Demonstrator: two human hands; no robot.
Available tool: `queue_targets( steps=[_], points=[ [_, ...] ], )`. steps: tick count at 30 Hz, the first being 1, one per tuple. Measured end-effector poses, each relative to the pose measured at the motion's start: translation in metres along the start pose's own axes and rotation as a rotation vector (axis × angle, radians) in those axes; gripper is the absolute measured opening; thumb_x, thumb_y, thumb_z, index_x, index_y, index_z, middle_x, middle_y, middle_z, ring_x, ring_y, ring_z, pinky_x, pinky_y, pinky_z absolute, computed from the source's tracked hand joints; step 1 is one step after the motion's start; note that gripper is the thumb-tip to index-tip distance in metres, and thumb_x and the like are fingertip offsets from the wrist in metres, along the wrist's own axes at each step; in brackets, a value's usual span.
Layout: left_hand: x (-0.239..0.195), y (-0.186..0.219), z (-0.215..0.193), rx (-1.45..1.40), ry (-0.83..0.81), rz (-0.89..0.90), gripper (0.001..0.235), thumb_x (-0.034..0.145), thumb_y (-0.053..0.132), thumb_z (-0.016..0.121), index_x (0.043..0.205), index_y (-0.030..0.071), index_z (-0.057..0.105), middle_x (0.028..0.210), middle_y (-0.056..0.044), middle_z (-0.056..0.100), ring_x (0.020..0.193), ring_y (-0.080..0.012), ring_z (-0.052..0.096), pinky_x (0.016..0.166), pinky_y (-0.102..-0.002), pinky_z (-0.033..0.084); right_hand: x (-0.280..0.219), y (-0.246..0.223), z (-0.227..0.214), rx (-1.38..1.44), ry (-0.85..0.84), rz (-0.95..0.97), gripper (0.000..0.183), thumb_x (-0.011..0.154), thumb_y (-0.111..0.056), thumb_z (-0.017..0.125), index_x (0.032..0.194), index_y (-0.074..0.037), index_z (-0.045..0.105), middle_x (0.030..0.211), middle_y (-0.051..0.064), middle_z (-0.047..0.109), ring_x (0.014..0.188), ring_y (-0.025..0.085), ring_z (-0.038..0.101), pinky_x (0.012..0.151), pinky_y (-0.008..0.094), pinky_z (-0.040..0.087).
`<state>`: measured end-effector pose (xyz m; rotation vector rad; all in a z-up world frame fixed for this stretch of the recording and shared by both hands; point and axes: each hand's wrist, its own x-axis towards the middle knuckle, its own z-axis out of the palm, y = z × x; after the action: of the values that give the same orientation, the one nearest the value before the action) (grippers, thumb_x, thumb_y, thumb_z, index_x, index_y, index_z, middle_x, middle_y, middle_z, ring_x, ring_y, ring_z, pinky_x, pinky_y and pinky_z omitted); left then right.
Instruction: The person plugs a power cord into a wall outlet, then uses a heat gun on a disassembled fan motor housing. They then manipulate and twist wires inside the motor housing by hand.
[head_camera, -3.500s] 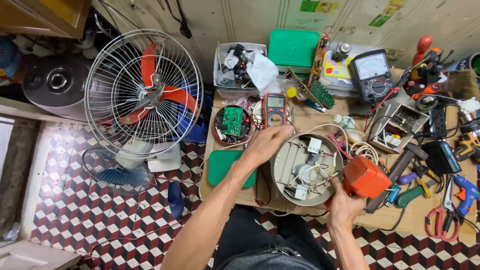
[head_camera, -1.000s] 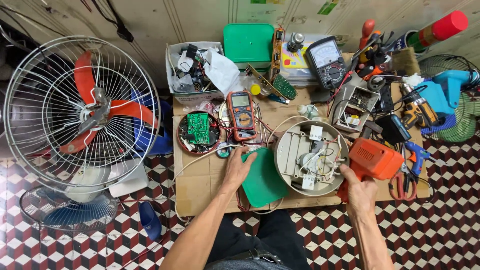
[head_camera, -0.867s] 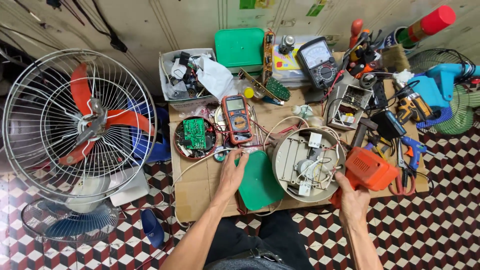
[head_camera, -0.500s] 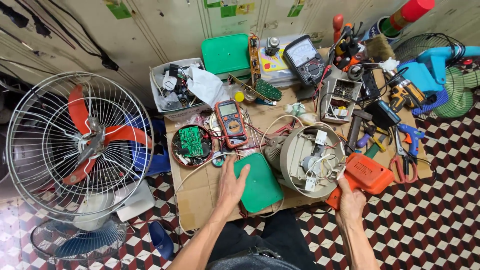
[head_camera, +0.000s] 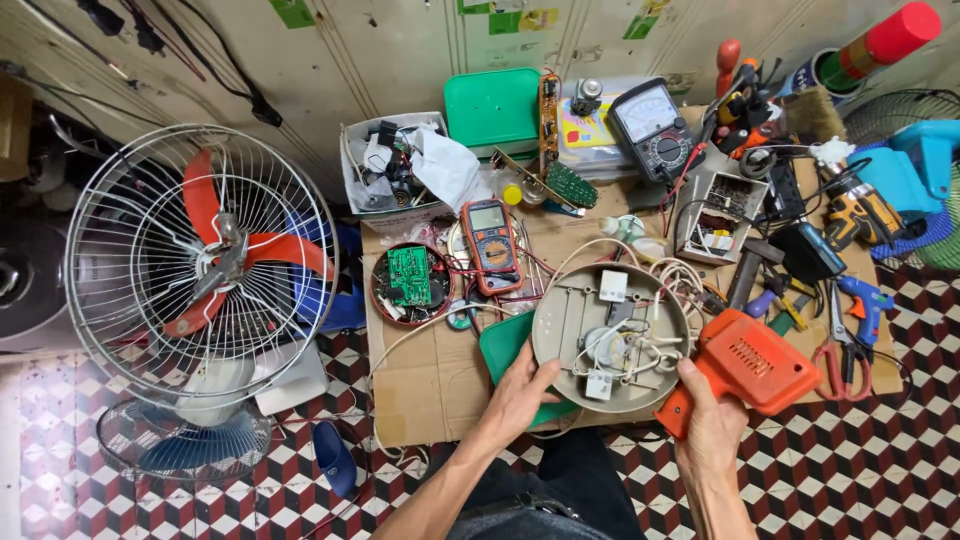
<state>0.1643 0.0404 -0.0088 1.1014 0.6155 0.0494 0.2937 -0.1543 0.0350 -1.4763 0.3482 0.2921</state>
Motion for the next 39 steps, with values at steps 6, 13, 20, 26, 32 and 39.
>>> queue_targets(
  steps=[6,13,20,26,32,39],
  points=[
    [0.008,-0.034,-0.036,0.056,-0.011,-0.058,0.056,0.104,0.029,0.052,0.155,0.009,0.041,0.137,-0.014,0.064,0.117,-0.0234,0.065,0.086,-0.039,0.06,-0.03,0.018,0.016,-0.078,-0.126,-0.218,0.048,0.093,-0.006,0.075,0.137,-0.002,0.055,0.124,0.006,0.059,0.11,0.016,0.059,0.096,0.033,0.052],
    [-0.008,-0.016,-0.024,-0.092,-0.048,-0.093,0.059,0.1,0.026,0.054,0.154,0.012,0.036,0.141,-0.011,0.058,0.123,-0.0232,0.06,0.088,-0.043,0.06,-0.026,0.012,0.015,-0.112,-0.125,-0.303,0.048,0.099,-0.007,0.074,0.142,-0.001,0.053,0.13,0.007,0.059,0.116,0.017,0.059,0.101,0.034,0.052],
    [-0.005,-0.057,-0.024,-0.426,-0.03,-0.293,0.051,0.099,0.015,0.056,0.147,0.008,0.041,0.142,-0.012,0.059,0.13,-0.0275,0.06,0.107,-0.043,0.051,-0.056,-0.008,0.003,0.039,-0.007,-0.277,0.039,0.1,-0.008,0.069,0.136,-0.001,0.055,0.122,0.008,0.065,0.101,0.022,0.071,0.078,0.035,0.059],
    [0.001,-0.09,-0.014,-0.612,-0.03,-0.422,0.044,0.096,0.0,0.053,0.138,-0.001,0.043,0.14,-0.019,0.059,0.129,-0.0308,0.062,0.11,-0.045,0.047,-0.072,0.003,-0.016,-0.011,0.117,-0.197,0.031,0.1,-0.007,0.067,0.127,0.004,0.057,0.109,0.012,0.065,0.08,0.022,0.068,0.064,0.033,0.055],
    [0.001,-0.09,-0.01,-0.614,-0.006,-0.459,0.042,0.096,0.0,0.05,0.136,-0.005,0.041,0.139,-0.022,0.058,0.125,-0.0333,0.064,0.107,-0.045,0.052,-0.093,-0.004,-0.031,-0.019,0.158,-0.139,0.032,0.096,-0.004,0.064,0.126,0.005,0.058,0.114,0.015,0.07,0.073,0.017,0.065,0.062,0.031,0.055],
    [-0.012,-0.061,-0.039,0.033,-0.045,-0.566,0.046,0.099,0.037,0.056,0.127,0.002,0.063,0.122,-0.022,0.07,0.095,-0.0254,0.075,0.082,-0.035,0.062,-0.098,-0.01,-0.046,0.003,0.215,-0.192,0.034,0.093,-0.003,0.063,0.125,0.005,0.056,0.108,0.018,0.069,0.068,0.018,0.064,0.055,0.031,0.054]
  ],
)
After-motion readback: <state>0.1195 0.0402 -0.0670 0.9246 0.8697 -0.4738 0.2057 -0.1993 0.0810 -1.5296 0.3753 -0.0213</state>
